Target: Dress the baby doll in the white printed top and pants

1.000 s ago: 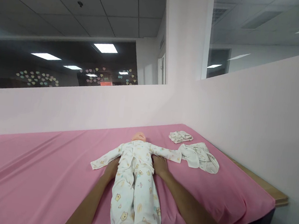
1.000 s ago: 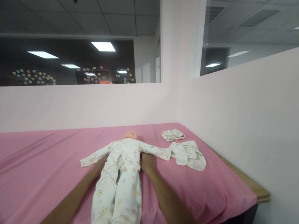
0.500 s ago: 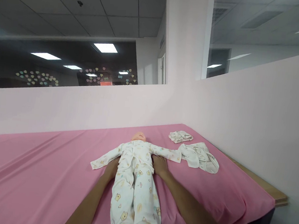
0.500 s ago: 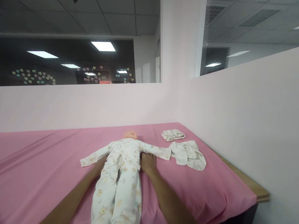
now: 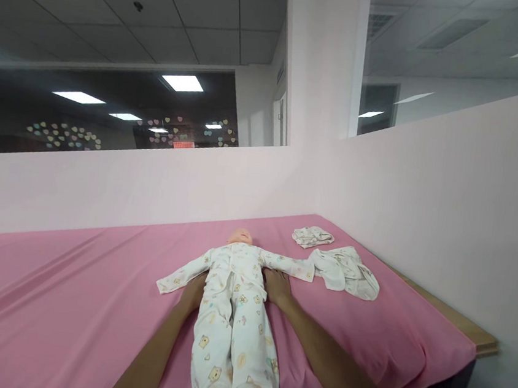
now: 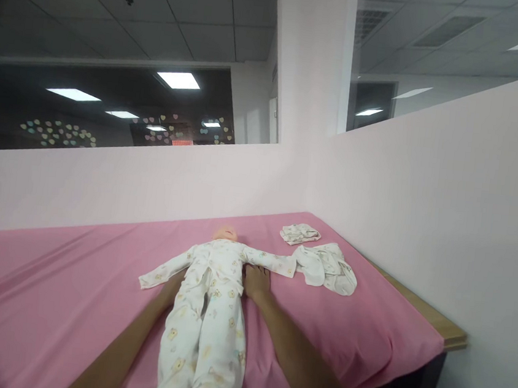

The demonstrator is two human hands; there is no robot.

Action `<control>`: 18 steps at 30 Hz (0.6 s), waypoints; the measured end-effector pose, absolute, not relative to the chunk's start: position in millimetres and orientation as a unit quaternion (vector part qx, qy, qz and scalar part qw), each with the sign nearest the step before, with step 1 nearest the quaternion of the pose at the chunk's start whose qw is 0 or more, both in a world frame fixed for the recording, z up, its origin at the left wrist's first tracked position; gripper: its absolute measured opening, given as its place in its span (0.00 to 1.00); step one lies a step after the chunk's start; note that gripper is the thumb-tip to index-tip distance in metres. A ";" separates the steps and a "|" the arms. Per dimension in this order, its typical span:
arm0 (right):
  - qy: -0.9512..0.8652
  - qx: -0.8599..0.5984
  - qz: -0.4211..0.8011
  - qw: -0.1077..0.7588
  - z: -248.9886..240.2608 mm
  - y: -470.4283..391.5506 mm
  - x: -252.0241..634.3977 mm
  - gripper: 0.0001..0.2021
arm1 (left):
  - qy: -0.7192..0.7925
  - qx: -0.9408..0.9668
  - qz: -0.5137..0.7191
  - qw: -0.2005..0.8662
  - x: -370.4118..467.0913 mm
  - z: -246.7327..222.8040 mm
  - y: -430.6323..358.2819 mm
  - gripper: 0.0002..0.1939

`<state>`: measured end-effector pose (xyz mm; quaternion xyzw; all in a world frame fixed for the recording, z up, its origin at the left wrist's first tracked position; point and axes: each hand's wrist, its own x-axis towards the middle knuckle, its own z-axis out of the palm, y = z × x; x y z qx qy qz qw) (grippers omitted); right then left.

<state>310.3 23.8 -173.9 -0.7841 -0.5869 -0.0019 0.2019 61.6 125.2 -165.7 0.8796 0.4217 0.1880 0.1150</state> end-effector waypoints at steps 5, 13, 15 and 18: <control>-0.588 -0.783 0.000 0.202 -173.8 24.1 310.1 0.15 | 0.423 0.878 0.193 0.115 61.3 -167.2 126.4 0.20; -0.590 -0.782 -0.001 0.201 -173.6 24.1 310.5 0.15 | 0.420 0.882 0.182 0.112 60.5 -164.1 122.4 0.17; -0.589 -0.782 -0.001 0.201 -173.8 24.4 310.8 0.15 | 0.420 0.883 0.181 0.108 60.5 -164.0 122.0 0.17; -0.590 -0.782 -0.002 0.202 -174.3 24.9 311.1 0.15 | 0.423 0.881 0.182 0.106 61.2 -163.3 121.6 0.18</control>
